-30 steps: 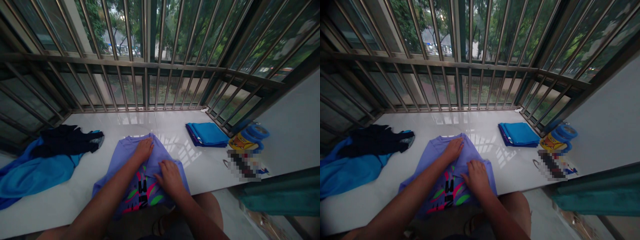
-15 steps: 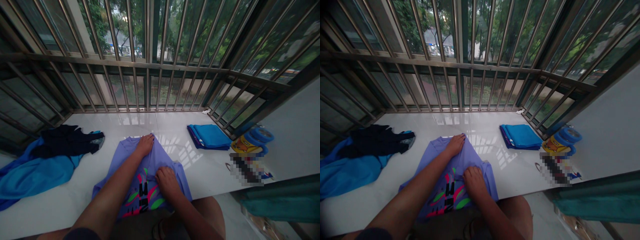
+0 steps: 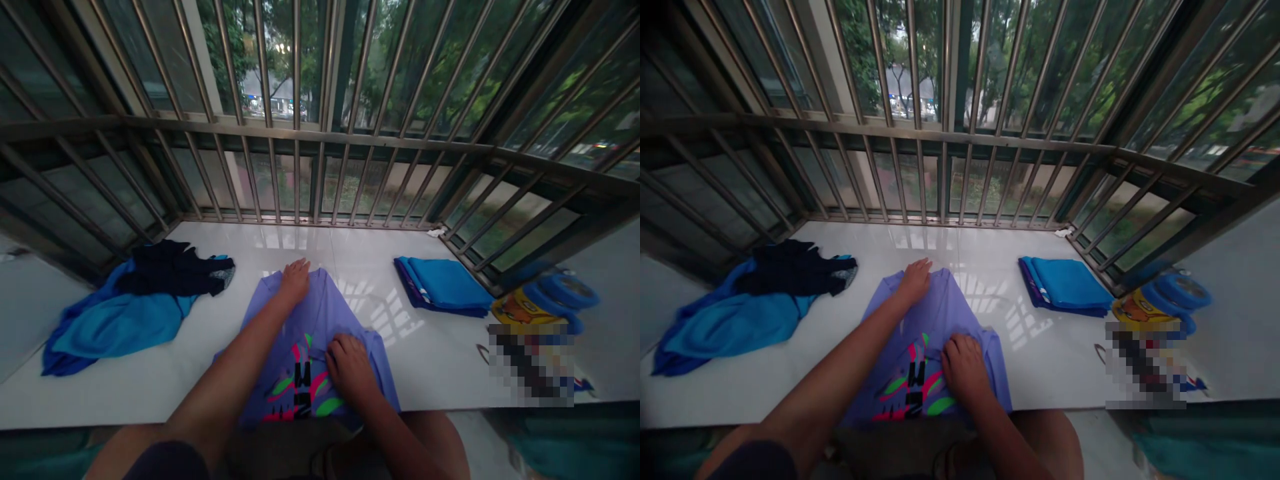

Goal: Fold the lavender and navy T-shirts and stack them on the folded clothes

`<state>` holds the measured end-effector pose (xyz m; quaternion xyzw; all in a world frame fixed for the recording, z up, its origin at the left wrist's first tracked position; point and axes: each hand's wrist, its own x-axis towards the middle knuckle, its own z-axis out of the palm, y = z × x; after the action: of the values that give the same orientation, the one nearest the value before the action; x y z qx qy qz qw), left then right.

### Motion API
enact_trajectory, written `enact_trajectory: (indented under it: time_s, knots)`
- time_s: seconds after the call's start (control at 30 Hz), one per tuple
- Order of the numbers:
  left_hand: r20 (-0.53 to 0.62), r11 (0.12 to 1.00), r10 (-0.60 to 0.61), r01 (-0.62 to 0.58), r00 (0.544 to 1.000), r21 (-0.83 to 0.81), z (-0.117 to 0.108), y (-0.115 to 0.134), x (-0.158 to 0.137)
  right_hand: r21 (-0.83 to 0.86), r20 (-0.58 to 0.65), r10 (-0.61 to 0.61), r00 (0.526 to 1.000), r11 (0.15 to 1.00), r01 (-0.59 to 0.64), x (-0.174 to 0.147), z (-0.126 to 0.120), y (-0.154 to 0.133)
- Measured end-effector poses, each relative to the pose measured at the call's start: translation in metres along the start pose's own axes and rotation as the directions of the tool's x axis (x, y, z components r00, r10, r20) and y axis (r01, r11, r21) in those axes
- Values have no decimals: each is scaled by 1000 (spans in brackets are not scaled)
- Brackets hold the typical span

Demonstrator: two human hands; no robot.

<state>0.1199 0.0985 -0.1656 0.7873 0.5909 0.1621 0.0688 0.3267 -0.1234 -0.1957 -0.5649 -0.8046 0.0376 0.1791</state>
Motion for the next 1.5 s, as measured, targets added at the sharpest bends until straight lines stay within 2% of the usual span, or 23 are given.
enact_trajectory:
  time_s: [0.17,0.3,0.4,0.5,0.63,0.8,0.9,0.97,1.03,1.13,1.27,1.4,1.5]
  knots:
    - [-110,989,-147,145,983,-20,-46,-65,-65,11,-20,-24,1000,1000,25,9,-7,-9]
    - [-151,973,-228,221,962,-58,-66,-104,-126,32,51,68,996,997,-70,39,-14,-48]
    - [-147,976,-211,199,966,-91,-66,-112,-164,-9,139,146,979,989,-146,68,-9,-82]
    - [-153,969,-197,169,968,-179,-59,-114,-193,-35,210,196,958,981,-193,87,-2,-102]
    - [-88,936,-155,118,984,-332,-50,-122,-221,67,235,206,950,971,-227,91,-5,-106]
    - [-29,930,-91,74,995,-360,-43,-133,-242,293,304,270,914,886,-359,72,-20,-98]
    - [-55,938,-99,75,994,-339,-43,-133,-237,319,345,269,899,867,-382,62,-18,-94]
    - [-89,947,-95,63,991,-314,-46,-129,-223,303,368,262,892,873,-382,58,-13,-92]
    - [-94,965,-52,26,994,-260,-49,-122,-198,281,387,260,885,881,-381,55,-7,-90]
    - [-2,992,27,-27,1000,-122,-49,-110,-147,262,405,260,877,886,-383,54,-4,-91]
    - [82,999,28,-26,996,-31,-33,-95,-89,205,418,276,866,900,-386,51,-7,-100]
    - [120,1000,8,-11,993,24,-18,-90,-71,169,418,263,869,918,-359,50,-17,-104]
    - [137,999,14,-20,990,43,-16,-92,-69,143,362,264,894,932,-333,52,-30,-89]
